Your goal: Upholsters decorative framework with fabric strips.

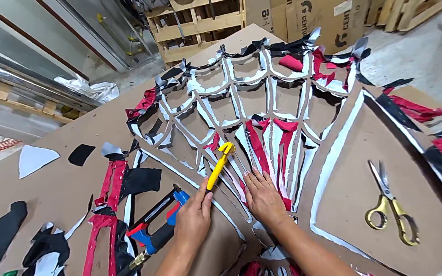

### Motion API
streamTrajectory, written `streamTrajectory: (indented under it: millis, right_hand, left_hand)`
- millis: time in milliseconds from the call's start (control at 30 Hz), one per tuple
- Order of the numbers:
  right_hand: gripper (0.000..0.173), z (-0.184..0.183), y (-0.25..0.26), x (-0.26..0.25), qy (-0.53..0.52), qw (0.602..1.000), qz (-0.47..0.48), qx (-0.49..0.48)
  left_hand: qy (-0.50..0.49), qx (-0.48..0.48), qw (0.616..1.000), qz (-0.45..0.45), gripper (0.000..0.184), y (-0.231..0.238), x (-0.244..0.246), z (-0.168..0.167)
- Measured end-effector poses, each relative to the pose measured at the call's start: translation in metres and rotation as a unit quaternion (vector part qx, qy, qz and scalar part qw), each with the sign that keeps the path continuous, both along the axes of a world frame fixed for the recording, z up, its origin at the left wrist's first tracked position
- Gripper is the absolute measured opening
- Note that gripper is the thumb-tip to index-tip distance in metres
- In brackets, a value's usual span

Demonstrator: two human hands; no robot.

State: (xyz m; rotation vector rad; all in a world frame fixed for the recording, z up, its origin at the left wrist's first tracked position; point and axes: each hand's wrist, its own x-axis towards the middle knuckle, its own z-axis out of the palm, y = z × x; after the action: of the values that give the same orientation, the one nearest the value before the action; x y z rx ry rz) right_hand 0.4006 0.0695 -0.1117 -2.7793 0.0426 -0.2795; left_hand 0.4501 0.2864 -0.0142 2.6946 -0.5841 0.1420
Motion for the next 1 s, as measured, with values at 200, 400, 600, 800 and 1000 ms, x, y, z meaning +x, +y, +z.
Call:
streamTrajectory:
  millis: [200, 400, 600, 800, 1000]
  right_hand:
    - [0.048, 0.005, -0.002, 0.001, 0.015, 1.0, 0.004, 0.012]
    - [0.048, 0.005, -0.001, 0.001, 0.018, 1.0, 0.008, 0.015]
    - [0.047, 0.01, -0.013, -0.03, 0.003, 0.999, 0.023, 0.024]
    - [0.064, 0.018, -0.021, -0.056, 0.155, 0.987, 0.028, -0.009]
    - [0.065, 0.021, -0.023, -0.056, 0.183, 0.982, 0.038, 0.01]
  left_hand:
    - [0.035, 0.011, 0.999, 0.003, 0.046, -0.005, -0.001, 0.002]
    - [0.072, 0.017, 0.997, 0.005, 0.046, 0.0, -0.014, -0.009]
    - [0.089, 0.024, 0.996, -0.008, 0.045, 0.006, -0.016, 0.005]
    - [0.049, 0.008, 0.996, -0.076, 0.048, 0.015, -0.047, -0.015]
    - [0.019, -0.04, 0.994, -0.103, 0.049, 0.017, -0.06, 0.006]
